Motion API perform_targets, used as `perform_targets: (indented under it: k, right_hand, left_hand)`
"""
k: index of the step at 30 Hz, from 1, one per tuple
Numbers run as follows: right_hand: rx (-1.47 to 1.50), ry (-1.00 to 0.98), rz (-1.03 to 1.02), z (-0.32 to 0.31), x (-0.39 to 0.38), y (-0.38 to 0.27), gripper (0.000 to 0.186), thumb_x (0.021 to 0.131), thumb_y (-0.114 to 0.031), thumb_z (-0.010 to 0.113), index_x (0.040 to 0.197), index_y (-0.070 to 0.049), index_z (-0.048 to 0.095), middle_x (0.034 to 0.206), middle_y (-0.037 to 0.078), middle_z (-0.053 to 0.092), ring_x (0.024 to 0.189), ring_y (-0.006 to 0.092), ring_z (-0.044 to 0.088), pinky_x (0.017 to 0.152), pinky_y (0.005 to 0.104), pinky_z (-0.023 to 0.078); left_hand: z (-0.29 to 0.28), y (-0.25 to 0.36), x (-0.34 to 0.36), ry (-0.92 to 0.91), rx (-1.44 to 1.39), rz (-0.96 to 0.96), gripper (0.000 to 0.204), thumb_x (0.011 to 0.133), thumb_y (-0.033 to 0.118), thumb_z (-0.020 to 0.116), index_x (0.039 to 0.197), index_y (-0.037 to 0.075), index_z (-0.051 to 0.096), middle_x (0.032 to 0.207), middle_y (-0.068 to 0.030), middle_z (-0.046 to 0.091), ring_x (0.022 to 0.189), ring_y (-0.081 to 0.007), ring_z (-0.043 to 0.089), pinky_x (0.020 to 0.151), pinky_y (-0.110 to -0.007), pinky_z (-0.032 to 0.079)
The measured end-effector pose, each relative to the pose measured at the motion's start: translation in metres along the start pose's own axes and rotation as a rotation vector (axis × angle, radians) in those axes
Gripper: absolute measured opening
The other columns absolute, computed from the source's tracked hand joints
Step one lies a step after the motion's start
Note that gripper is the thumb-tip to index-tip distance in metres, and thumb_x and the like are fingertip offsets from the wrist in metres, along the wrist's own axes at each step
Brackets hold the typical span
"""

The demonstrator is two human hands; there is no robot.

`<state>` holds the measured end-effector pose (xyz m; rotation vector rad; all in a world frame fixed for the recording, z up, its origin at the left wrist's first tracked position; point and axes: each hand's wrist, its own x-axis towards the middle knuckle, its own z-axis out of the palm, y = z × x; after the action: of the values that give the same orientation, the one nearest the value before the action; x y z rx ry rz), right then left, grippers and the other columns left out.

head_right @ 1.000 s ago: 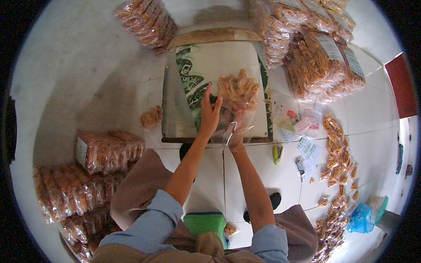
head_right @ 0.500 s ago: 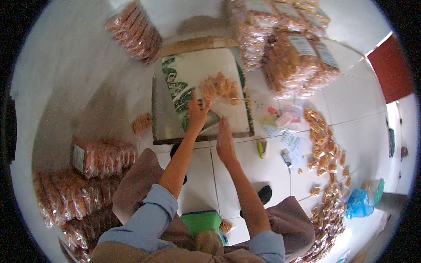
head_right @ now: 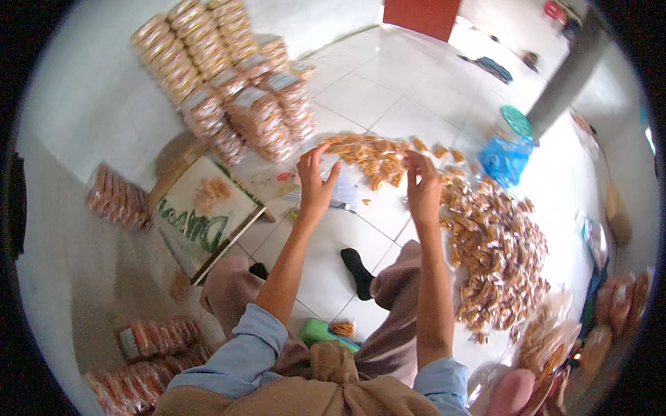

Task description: The person fills a clear plastic bag with snack sticks from a pile on the floor, places a label inside, and ties the top of the bag closed.

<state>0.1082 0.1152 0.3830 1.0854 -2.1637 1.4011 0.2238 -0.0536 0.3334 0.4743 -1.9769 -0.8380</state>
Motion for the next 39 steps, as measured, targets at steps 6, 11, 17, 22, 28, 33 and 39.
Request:
perform_targets:
  k: [6,11,17,22,28,33,39]
  right_hand:
    - [-0.021,-0.043,0.230,-0.089,0.006,0.092,0.020,0.087,-0.002,0.049,0.105,-0.003,0.058,0.091,0.009,0.065,0.082,0.0169,0.063,0.072,0.0278,0.050]
    - [-0.033,-0.156,0.514,-0.048,-0.020,0.206,0.018,0.081,-0.005,0.054,0.096,-0.003,0.063,0.082,0.015,0.065,0.074,0.0234,0.063,0.066,0.0328,0.049]
    - [-0.035,-0.459,0.878,0.013,-0.087,0.384,0.023,0.078,-0.017,0.060,0.096,-0.003,0.062,0.088,0.017,0.063,0.081,0.0306,0.062,0.073,0.0368,0.049]
    - [-0.236,-0.517,0.789,0.081,-0.131,0.448,0.034,0.080,-0.020,0.061,0.107,-0.001,0.056,0.106,0.022,0.055,0.100,0.0354,0.053,0.085,0.0384,0.043]
    - [-0.273,-0.237,0.787,0.121,-0.148,0.465,0.043,0.079,-0.025,0.064,0.113,-0.002,0.053,0.093,0.016,0.054,0.069,0.0244,0.053,0.068,0.0341,0.046]
    - [0.096,-0.587,1.087,0.113,-0.109,0.435,0.041,0.076,-0.024,0.068,0.107,-0.002,0.055,0.091,0.012,0.057,0.079,0.0177,0.056,0.067,0.0321,0.046]
    - [0.544,-0.421,1.093,0.068,-0.038,0.344,0.035,0.082,-0.006,0.062,0.111,0.004,0.045,0.088,0.011,0.060,0.080,0.0161,0.060,0.072,0.0273,0.052]
  left_hand:
    - [0.095,0.046,-0.015,-0.250,-0.236,0.008,0.030,0.086,0.020,0.056,0.113,0.006,0.052,0.112,-0.0105,0.053,0.104,-0.0216,0.052,0.087,-0.036,0.041]
    - [0.188,-0.016,-0.035,-0.439,-0.436,-0.248,0.026,0.086,0.018,0.056,0.109,0.005,0.056,0.104,-0.0096,0.059,0.095,-0.0196,0.056,0.082,-0.033,0.043]
    - [0.317,-0.108,-0.096,-0.491,-0.474,-0.753,0.034,0.087,0.028,0.054,0.114,0.006,0.055,0.105,-0.0069,0.056,0.095,-0.0148,0.051,0.085,-0.029,0.041]
    - [0.381,-0.151,-0.139,-0.499,-0.190,-0.887,0.051,0.084,0.020,0.056,0.126,0.002,0.034,0.112,-0.0211,0.049,0.098,-0.0266,0.054,0.086,-0.034,0.043]
    - [0.399,-0.171,-0.162,-0.513,-0.556,-1.123,0.061,0.084,0.020,0.058,0.132,0.007,0.022,0.108,-0.0135,0.051,0.094,-0.0176,0.053,0.076,-0.030,0.046]
    - [0.378,-0.179,-0.148,-0.376,-0.630,-1.041,0.068,0.080,0.024,0.066,0.131,0.009,0.024,0.107,-0.0136,0.051,0.094,-0.0175,0.053,0.075,-0.029,0.045]
    - [0.327,-0.123,-0.087,-0.187,-0.800,-0.964,0.063,0.080,0.019,0.066,0.130,0.012,0.028,0.106,-0.0112,0.052,0.092,-0.0154,0.052,0.078,-0.029,0.042]
